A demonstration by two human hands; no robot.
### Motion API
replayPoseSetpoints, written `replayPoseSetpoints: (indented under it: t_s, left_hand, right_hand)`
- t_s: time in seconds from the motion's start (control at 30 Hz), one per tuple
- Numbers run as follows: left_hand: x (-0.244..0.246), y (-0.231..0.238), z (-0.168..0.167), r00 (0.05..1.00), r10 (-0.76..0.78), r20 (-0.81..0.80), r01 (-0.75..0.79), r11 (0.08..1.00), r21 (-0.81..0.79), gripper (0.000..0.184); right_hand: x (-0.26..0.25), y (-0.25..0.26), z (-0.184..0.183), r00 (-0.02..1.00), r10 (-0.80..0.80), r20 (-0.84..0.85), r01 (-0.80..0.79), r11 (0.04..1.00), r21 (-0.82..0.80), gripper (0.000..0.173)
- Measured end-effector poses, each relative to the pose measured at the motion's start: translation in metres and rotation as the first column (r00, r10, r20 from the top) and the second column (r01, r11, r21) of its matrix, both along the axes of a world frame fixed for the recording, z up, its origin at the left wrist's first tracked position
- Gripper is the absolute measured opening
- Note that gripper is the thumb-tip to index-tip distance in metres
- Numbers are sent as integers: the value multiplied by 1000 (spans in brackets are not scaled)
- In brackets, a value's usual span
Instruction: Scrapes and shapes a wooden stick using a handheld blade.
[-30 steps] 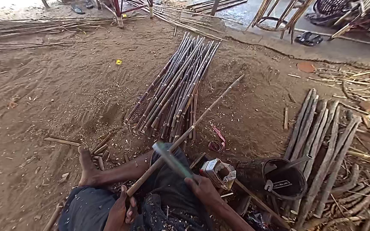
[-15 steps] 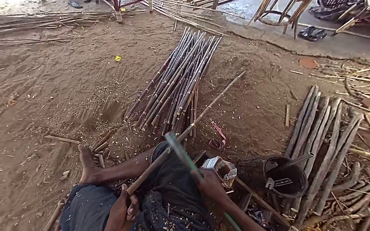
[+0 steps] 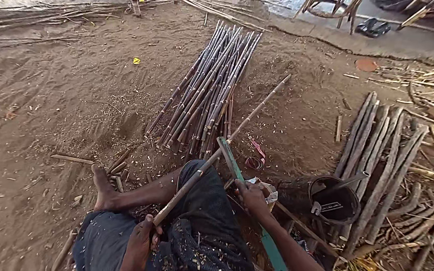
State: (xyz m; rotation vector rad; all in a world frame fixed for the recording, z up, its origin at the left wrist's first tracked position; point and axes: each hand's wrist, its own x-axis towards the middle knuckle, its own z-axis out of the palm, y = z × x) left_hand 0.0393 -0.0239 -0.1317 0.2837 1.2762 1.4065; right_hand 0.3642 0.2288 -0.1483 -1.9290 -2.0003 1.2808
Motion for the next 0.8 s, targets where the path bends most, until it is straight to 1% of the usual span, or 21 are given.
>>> replayPoseSetpoints:
  t_s: [0.03, 0.07, 0.1, 0.13, 0.17, 0.23, 0.27, 0.3, 0.33, 0.37, 0.4, 0.43, 0.47, 0.5, 0.53, 0.57, 0.6, 0.67, 0.7, 0.73, 0.8]
  left_hand:
    - [-2, 0, 1, 1000, 1, -25, -1, 1000, 0, 58]
    - [-3, -2, 3, 999, -2, -43, 2, 1000, -8, 59]
    - [-4, -3, 3, 998, -9, -54, 8, 1000, -20, 59]
    - [-4, -3, 2, 998, -17, -63, 16, 1000, -27, 59]
    - [-5, -3, 0, 997, -24, -69, 22, 999, -28, 59]
    - [-2, -2, 0, 993, -34, -112, 31, 999, -26, 57]
    - [-2, -2, 2, 987, -40, -153, 35, 999, -31, 56]
    - [-3, -1, 4, 980, -43, -193, 37, 999, -34, 56]
    - [-5, -1, 6, 971, -48, -233, 39, 998, -42, 55]
    - [-7, -3, 8, 964, -57, -261, 44, 998, -55, 55]
    - [-8, -4, 9, 958, -71, -279, 54, 996, -66, 54]
    - [-9, -3, 9, 954, -80, -289, 63, 996, -68, 53]
    - [-9, -1, 8, 952, -82, -293, 67, 996, -61, 52]
    - [-8, 0, 7, 950, -83, -300, 71, 996, -52, 51]
    - [-8, -1, 7, 946, -87, -311, 77, 996, -45, 51]
    - [-8, -1, 8, 941, -92, -327, 82, 996, -46, 51]
    - [-11, 1, 9, 931, -98, -352, 81, 995, -61, 52]
    - [-13, -2, 13, 913, -131, -386, 86, 988, -131, 54]
    - [-13, -2, 14, 910, -146, -388, 97, 985, -143, 54]
    - [-14, 0, 15, 907, -162, -389, 118, 984, -134, 54]
    - [-17, 3, 19, 892, -196, -408, 177, 981, -84, 44]
  right_hand:
    - [-5, -11, 7, 995, 102, 14, -103, 994, 27, 63]
    - [-8, -29, 11, 969, 244, 33, -246, 968, 43, 62]
    - [-9, -45, 10, 938, 343, 44, -344, 938, 37, 62]
    - [-8, -49, 7, 933, 357, 40, -358, 933, 25, 62]
    - [-6, -40, 4, 956, 292, 23, -292, 956, 6, 62]
    - [0, -10, -1, 998, 37, -47, -40, 998, -58, 64]
    - [1, -5, -2, 997, -21, -71, 16, 998, -59, 65]
    - [-4, -10, 6, 998, 38, -54, -40, 999, -35, 64]
    - [-10, -23, 15, 983, 184, -22, -184, 983, -11, 63]
    - [-14, -40, 21, 944, 331, 13, -331, 944, -8, 63]
    - [-17, -50, 25, 911, 411, 37, -411, 911, -18, 63]
    - [-17, -46, 27, 917, 397, 38, -396, 918, -26, 62]
    - [-15, -32, 26, 953, 302, 14, -302, 953, -35, 61]
    - [-10, -14, 17, 986, 165, -14, -166, 985, -40, 62]
    - [-5, -2, 9, 998, 56, -30, -57, 998, -39, 65]
    - [-7, -1, 9, 999, 32, -15, -32, 999, -35, 66]
    - [-14, -9, 14, 993, 118, 2, -118, 993, -28, 64]
    - [-24, -51, 23, 926, 376, 29, -374, 926, -38, 62]
    - [-27, -67, 28, 895, 443, 52, -442, 896, -36, 63]
    - [-29, -71, 32, 892, 445, 72, -445, 895, -21, 63]
    - [-28, -58, 40, 943, 332, 30, -333, 942, 50, 60]
